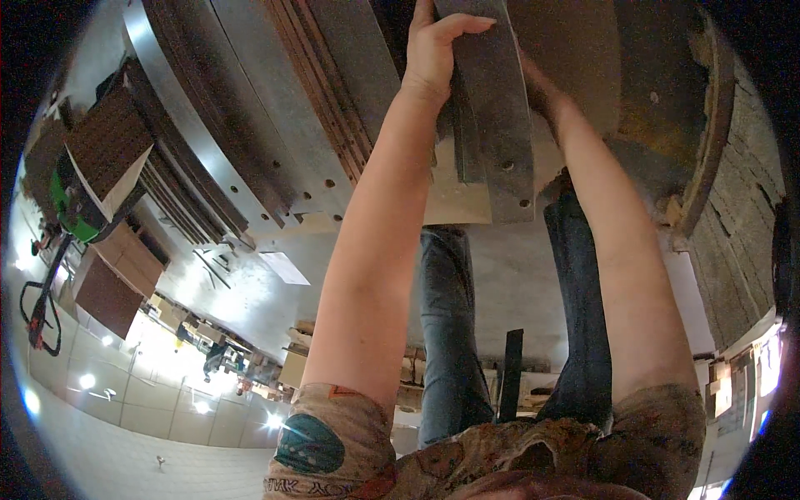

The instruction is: The person picks up curved wooden slats from a table and stacks them on a large pallet by hand.

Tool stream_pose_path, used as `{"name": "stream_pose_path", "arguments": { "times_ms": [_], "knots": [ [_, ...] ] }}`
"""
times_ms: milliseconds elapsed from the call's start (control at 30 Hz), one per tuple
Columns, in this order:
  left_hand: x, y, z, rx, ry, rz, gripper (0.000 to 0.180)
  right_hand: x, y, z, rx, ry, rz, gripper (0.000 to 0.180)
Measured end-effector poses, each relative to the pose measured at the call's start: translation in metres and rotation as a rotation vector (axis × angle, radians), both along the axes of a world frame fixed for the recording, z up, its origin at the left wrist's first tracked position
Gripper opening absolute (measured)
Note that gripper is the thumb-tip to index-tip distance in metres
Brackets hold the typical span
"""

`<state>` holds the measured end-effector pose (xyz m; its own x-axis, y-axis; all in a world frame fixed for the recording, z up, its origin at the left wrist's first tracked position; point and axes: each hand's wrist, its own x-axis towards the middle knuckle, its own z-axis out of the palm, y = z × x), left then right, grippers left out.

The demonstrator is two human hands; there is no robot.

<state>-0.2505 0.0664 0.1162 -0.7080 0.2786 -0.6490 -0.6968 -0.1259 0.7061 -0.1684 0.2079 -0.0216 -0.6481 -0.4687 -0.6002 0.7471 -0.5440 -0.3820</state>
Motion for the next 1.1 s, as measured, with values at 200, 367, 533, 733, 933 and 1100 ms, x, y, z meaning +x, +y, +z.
{"name": "stream_pose_path", "arguments": {
  "times_ms": [200, 367, 533, 733, 933, 1100],
  "knots": [
    [0.0, -0.008, 0.018, 0.01, -0.039, 0.041, 0.082, -0.01, -0.004, 0.026, 0.574, -0.001, 0.259, 0.067],
    [0.005, 0.007, 0.026, 0.007, 0.07, 0.127, 0.083, -0.055, 0.08, -0.065, 0.893, 0.031, 0.656, 0.064],
    [0.004, -0.011, 0.021, -0.066, 0.098, 0.035, 0.084, -0.13, 0.015, 0.012, 0.76, 0.118, 0.244, 0.065],
    [0.015, -0.007, 0.03, -0.938, 0.954, -0.356, 0.063, -0.153, -0.03, 0.065, 0.414, 0.129, -0.01, 0.067],
    [0.027, -0.017, 0.03, -1.214, 1.226, -0.678, 0.056, -0.172, -0.051, 0.098, 0.224, 0.08, -0.15, 0.069],
    [0.094, -0.038, 0.043, -0.84, 1.252, -0.764, 0.028, -0.133, -0.027, 0.103, 0.325, 0.013, -0.187, 0.075]
  ]
}}
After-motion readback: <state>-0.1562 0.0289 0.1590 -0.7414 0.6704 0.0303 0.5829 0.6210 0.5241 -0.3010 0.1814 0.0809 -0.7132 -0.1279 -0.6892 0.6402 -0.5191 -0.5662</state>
